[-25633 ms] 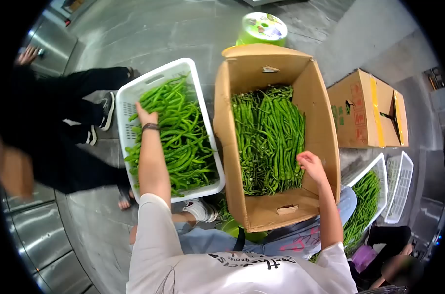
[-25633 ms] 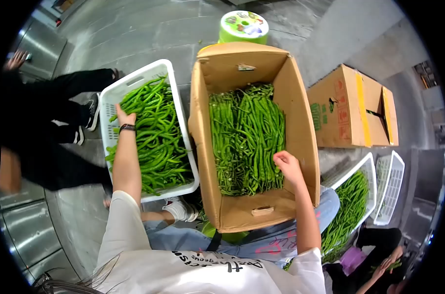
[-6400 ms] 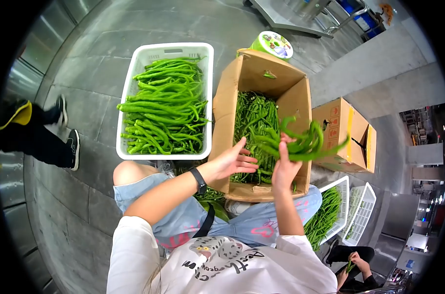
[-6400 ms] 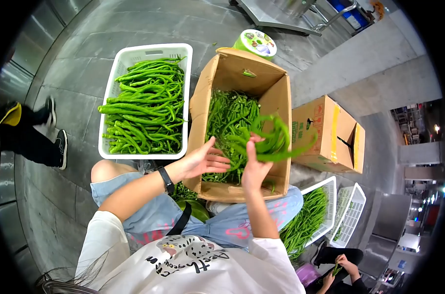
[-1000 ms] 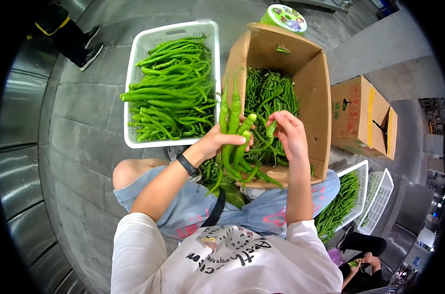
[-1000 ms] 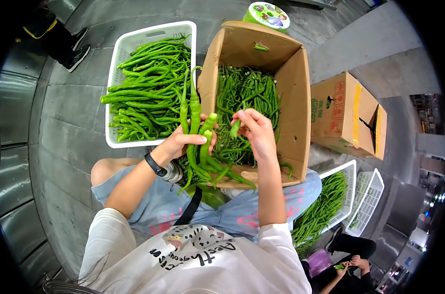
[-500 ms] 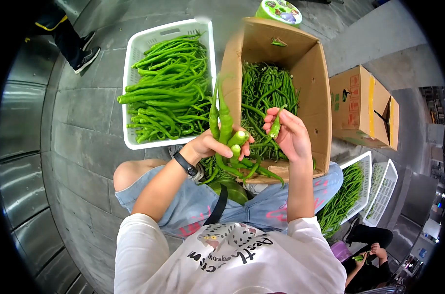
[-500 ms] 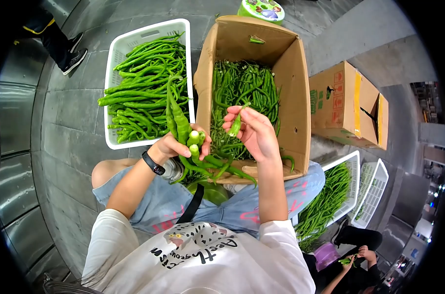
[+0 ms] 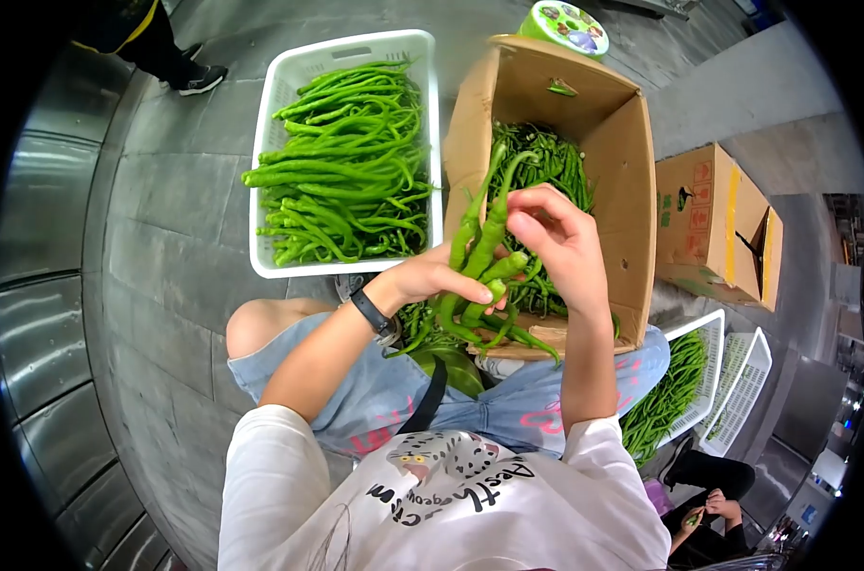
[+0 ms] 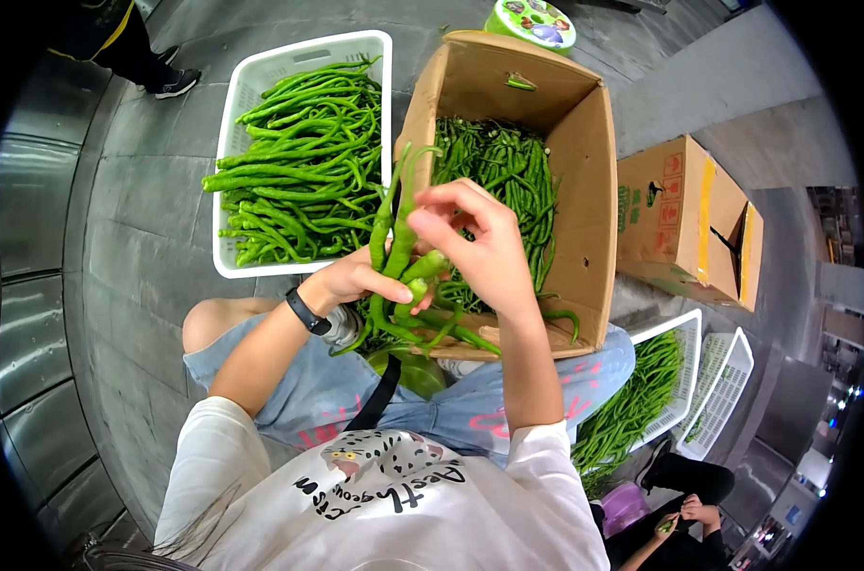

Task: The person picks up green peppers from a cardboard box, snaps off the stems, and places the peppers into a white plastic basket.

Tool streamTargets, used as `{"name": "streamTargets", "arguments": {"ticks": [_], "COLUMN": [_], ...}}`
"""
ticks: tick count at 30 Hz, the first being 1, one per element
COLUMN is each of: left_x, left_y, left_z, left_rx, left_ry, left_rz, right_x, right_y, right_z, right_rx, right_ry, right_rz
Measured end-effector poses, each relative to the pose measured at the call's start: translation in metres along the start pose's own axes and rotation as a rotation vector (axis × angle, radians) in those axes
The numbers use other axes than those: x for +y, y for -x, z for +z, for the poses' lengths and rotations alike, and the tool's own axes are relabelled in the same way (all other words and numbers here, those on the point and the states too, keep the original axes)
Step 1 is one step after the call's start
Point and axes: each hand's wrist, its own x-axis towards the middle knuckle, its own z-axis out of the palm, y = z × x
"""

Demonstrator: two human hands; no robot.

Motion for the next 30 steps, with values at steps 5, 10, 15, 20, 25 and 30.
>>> {"name": "streamTargets", "arguments": {"ticks": [5, 10, 15, 20, 25, 30], "left_x": [-0.001, -0.005, -0.004, 0.0, -0.005, -0.008], "left_y": [0.0, -0.002, -0.003, -0.002, -0.002, -0.005], "left_z": [-0.001, -0.002, -0.003, 0.002, -0.002, -0.001], "left_rx": [-0.022, -0.081, -0.08, -0.04, 0.03, 0.09], "left_ry": [-0.05, -0.109, -0.087, -0.011, -0.005, -0.02], "left_rz": [-0.029, -0.054, -0.037, -0.003, 0.018, 0.004], "right_x": [-0.002, 0.021, 0.021, 0.021, 0.013, 0.008], "right_y": [-0.009, -0.002, -0.002, -0.001, -0.001, 0.002], "right_z": [-0.001, 0.005, 0.005, 0.001, -0.009, -0.008], "right_rx": [-0.039, 0.09, -0.007, 0.049, 0.127, 0.164], "right_ry": [-0.069, -0.575, -0.781, -0.635, -0.336, -0.223], "right_rz": [0.172, 0.426, 0.512, 0.518, 0.222, 0.103]}}
